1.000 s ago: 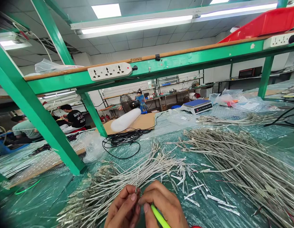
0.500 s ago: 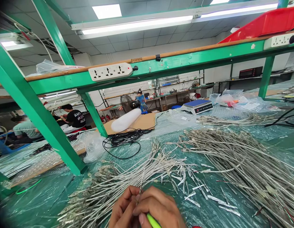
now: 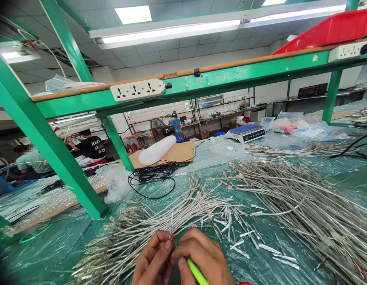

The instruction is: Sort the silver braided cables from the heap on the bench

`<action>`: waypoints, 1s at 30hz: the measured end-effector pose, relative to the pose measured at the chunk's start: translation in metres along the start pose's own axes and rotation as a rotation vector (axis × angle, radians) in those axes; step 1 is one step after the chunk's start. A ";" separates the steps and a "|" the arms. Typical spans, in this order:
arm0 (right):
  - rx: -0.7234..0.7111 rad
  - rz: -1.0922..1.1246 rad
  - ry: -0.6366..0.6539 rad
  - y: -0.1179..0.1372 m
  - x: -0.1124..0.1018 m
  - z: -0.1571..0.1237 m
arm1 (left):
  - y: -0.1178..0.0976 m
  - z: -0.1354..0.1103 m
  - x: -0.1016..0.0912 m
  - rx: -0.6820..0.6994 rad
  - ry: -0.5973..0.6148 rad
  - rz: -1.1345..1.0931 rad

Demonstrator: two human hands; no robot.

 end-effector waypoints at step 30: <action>0.058 -0.005 0.114 -0.005 0.010 -0.004 | 0.004 -0.002 0.006 0.046 0.064 0.076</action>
Point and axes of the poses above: each hand's wrist, its own z-axis towards the middle knuckle, its own x-axis out of the palm, y = z × x, the point moved 9 cm from there along z, towards the middle knuckle, and after that the axes turned 8 degrees about x, right-handed, at the moved point
